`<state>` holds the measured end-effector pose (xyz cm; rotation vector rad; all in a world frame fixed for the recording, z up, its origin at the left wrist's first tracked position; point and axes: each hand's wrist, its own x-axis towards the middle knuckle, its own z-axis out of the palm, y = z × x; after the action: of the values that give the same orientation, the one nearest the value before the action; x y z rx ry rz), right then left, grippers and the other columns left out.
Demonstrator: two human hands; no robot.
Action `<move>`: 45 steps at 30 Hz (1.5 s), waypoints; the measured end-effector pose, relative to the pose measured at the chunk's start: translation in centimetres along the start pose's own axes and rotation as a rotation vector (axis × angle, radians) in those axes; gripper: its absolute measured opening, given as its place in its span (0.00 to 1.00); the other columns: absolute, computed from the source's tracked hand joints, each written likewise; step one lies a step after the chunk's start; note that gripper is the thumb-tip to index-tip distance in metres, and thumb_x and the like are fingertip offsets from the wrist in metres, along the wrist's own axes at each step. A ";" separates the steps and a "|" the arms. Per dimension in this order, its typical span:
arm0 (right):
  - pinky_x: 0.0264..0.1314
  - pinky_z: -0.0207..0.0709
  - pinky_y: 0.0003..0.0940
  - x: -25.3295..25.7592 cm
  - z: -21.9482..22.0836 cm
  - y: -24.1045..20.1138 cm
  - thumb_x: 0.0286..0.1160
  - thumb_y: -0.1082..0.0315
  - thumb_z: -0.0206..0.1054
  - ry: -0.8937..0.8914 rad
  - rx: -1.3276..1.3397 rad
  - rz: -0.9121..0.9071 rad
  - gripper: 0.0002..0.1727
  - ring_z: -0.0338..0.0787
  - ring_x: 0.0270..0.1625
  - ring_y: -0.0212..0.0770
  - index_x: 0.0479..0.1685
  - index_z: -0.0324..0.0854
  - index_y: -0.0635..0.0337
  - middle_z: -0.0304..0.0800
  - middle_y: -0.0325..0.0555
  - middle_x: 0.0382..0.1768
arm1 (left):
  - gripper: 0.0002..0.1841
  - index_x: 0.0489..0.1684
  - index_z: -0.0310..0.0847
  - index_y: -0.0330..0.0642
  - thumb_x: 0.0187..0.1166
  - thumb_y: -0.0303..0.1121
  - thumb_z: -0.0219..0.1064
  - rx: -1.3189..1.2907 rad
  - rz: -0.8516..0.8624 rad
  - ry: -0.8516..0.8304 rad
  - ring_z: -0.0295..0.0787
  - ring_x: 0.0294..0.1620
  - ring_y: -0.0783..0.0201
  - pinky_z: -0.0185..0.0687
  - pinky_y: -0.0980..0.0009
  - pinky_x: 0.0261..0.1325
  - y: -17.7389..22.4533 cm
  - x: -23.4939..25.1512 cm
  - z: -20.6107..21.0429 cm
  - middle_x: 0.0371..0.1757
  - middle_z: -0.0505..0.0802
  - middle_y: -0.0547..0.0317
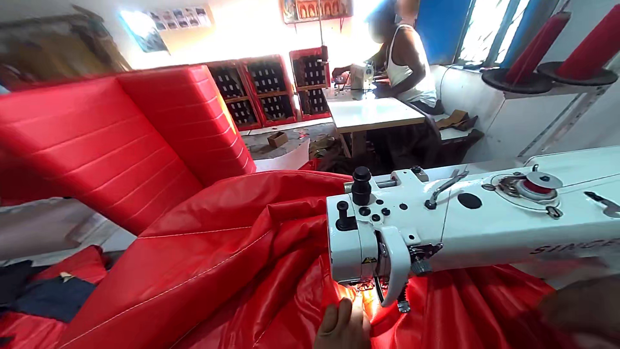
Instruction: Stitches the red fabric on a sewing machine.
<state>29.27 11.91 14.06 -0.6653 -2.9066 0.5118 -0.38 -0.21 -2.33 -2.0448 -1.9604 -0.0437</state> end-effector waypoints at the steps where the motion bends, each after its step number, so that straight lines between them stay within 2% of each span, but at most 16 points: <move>1: 0.73 0.78 0.59 1.5 1.5 0.2 0.88 0.71 0.54 -0.081 0.075 -0.229 0.16 0.90 0.65 0.64 0.54 0.86 0.74 0.91 0.66 0.58 | 0.13 0.44 0.97 0.51 0.74 0.25 0.65 -0.004 -0.005 0.024 0.91 0.52 0.63 0.75 0.61 0.54 -0.2 0.0 0.3 0.53 0.98 0.66; 4: 0.79 0.75 0.49 7.8 7.3 -0.2 0.91 0.69 0.52 -0.178 0.074 -0.630 0.16 0.86 0.73 0.56 0.60 0.85 0.66 0.88 0.58 0.67 | 0.14 0.43 0.97 0.55 0.73 0.26 0.65 -0.015 -0.018 0.103 0.92 0.52 0.65 0.75 0.62 0.53 -0.6 0.0 1.0 0.52 0.98 0.69; 6: 0.75 0.78 0.50 10.8 10.6 -0.3 0.89 0.71 0.51 -0.215 -0.004 -0.600 0.17 0.87 0.72 0.58 0.64 0.83 0.66 0.87 0.59 0.68 | 0.13 0.43 0.97 0.54 0.72 0.26 0.66 0.001 -0.011 0.098 0.92 0.51 0.64 0.76 0.62 0.53 -0.6 0.1 0.8 0.49 0.98 0.68; 8: 0.69 0.80 0.56 12.1 13.1 -0.3 0.88 0.71 0.50 -0.238 -0.129 -0.422 0.20 0.86 0.71 0.61 0.73 0.76 0.66 0.85 0.61 0.69 | 0.13 0.43 0.97 0.54 0.73 0.26 0.67 0.043 -0.010 0.055 0.92 0.50 0.64 0.76 0.63 0.52 -0.5 0.4 0.3 0.46 0.98 0.68; 11: 0.60 0.85 0.46 12.3 17.6 1.0 0.81 0.68 0.55 0.177 -0.402 -0.394 0.19 0.93 0.59 0.51 0.66 0.84 0.53 0.93 0.50 0.52 | 0.11 0.39 0.96 0.52 0.73 0.25 0.67 0.085 -0.018 -0.026 0.91 0.49 0.64 0.75 0.63 0.52 0.0 0.7 -0.4 0.44 0.98 0.66; 13: 0.55 0.85 0.42 12.5 19.0 1.8 0.81 0.64 0.53 0.347 -0.479 -0.404 0.18 0.92 0.56 0.46 0.60 0.87 0.48 0.94 0.43 0.49 | 0.11 0.39 0.96 0.51 0.73 0.25 0.67 0.079 -0.014 -0.044 0.92 0.49 0.62 0.76 0.62 0.53 -0.1 0.9 -0.7 0.44 0.98 0.65; 19: 0.53 0.86 0.42 12.6 18.7 1.1 0.79 0.61 0.58 0.351 -0.351 -0.333 0.15 0.93 0.54 0.46 0.48 0.91 0.51 0.95 0.43 0.45 | 0.11 0.39 0.97 0.59 0.70 0.27 0.72 0.044 -0.008 -0.001 0.92 0.50 0.62 0.76 0.58 0.53 -1.3 1.0 -0.1 0.41 0.98 0.70; 21: 0.54 0.86 0.47 12.6 18.1 0.8 0.80 0.62 0.58 0.242 -0.267 -0.319 0.16 0.93 0.54 0.51 0.52 0.91 0.53 0.94 0.49 0.46 | 0.10 0.39 0.97 0.60 0.70 0.29 0.73 0.001 -0.007 0.018 0.92 0.50 0.61 0.77 0.56 0.53 -2.2 0.8 0.4 0.42 0.98 0.71; 24: 0.67 0.78 0.58 12.8 16.6 -0.6 0.84 0.62 0.55 -0.092 -0.150 -0.209 0.20 0.87 0.65 0.61 0.64 0.86 0.60 0.89 0.61 0.58 | 0.13 0.40 0.96 0.62 0.65 0.28 0.74 -0.057 0.005 0.066 0.91 0.50 0.61 0.77 0.55 0.51 -3.3 0.3 1.2 0.45 0.97 0.74; 28: 0.74 0.71 0.63 13.4 15.7 -2.7 0.89 0.61 0.52 -0.357 -0.125 -0.081 0.22 0.81 0.71 0.68 0.69 0.79 0.67 0.83 0.69 0.65 | 0.12 0.39 0.95 0.61 0.64 0.29 0.73 -0.045 0.064 0.072 0.90 0.52 0.63 0.76 0.56 0.52 -4.1 0.0 1.7 0.53 0.96 0.78; 31: 0.73 0.74 0.60 13.2 16.4 -3.2 0.88 0.63 0.54 -0.292 -0.148 -0.054 0.22 0.84 0.69 0.67 0.71 0.79 0.67 0.84 0.68 0.66 | 0.08 0.32 0.91 0.61 0.70 0.32 0.68 -0.017 0.108 0.114 0.88 0.51 0.64 0.74 0.58 0.50 -4.5 0.1 2.2 0.55 0.95 0.81; 34: 0.62 0.82 0.52 12.4 18.0 -3.0 0.82 0.65 0.59 -0.075 -0.195 -0.085 0.18 0.92 0.57 0.59 0.63 0.86 0.63 0.92 0.60 0.55 | 0.09 0.31 0.91 0.63 0.73 0.33 0.65 -0.027 0.107 0.128 0.88 0.52 0.66 0.72 0.59 0.52 -4.6 0.1 2.2 0.55 0.95 0.84; 36: 0.58 0.84 0.50 12.2 18.4 -3.2 0.81 0.67 0.59 -0.042 -0.211 -0.073 0.18 0.93 0.52 0.56 0.62 0.87 0.63 0.93 0.58 0.52 | 0.10 0.31 0.91 0.65 0.73 0.35 0.64 -0.022 0.107 0.168 0.88 0.51 0.66 0.72 0.59 0.51 -4.6 0.0 2.6 0.52 0.96 0.84; 39: 0.57 0.83 0.49 12.1 18.5 -3.6 0.80 0.71 0.57 -0.035 -0.217 -0.050 0.18 0.93 0.52 0.56 0.63 0.87 0.63 0.93 0.57 0.53 | 0.10 0.32 0.91 0.67 0.74 0.36 0.63 0.001 0.087 0.188 0.87 0.50 0.68 0.71 0.61 0.52 -4.5 -0.1 2.9 0.50 0.96 0.86; 42: 0.54 0.83 0.50 11.9 18.6 -3.6 0.78 0.74 0.57 -0.027 -0.235 -0.090 0.15 0.92 0.54 0.56 0.58 0.86 0.62 0.92 0.55 0.55 | 0.11 0.39 0.92 0.66 0.75 0.36 0.63 -0.021 0.068 0.193 0.87 0.51 0.67 0.70 0.61 0.54 -4.4 -0.2 3.2 0.50 0.96 0.83; 45: 0.51 0.83 0.50 11.8 18.9 -3.4 0.75 0.76 0.59 0.008 -0.268 -0.133 0.14 0.91 0.55 0.55 0.54 0.86 0.60 0.93 0.52 0.54 | 0.09 0.35 0.89 0.67 0.74 0.36 0.63 -0.019 0.073 0.237 0.87 0.50 0.67 0.71 0.62 0.52 -4.4 -0.2 3.7 0.46 0.96 0.82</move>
<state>13.80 8.58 -1.98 -0.4950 -3.0128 0.1041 -5.43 0.51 -5.03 -2.0183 -1.7473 -0.2758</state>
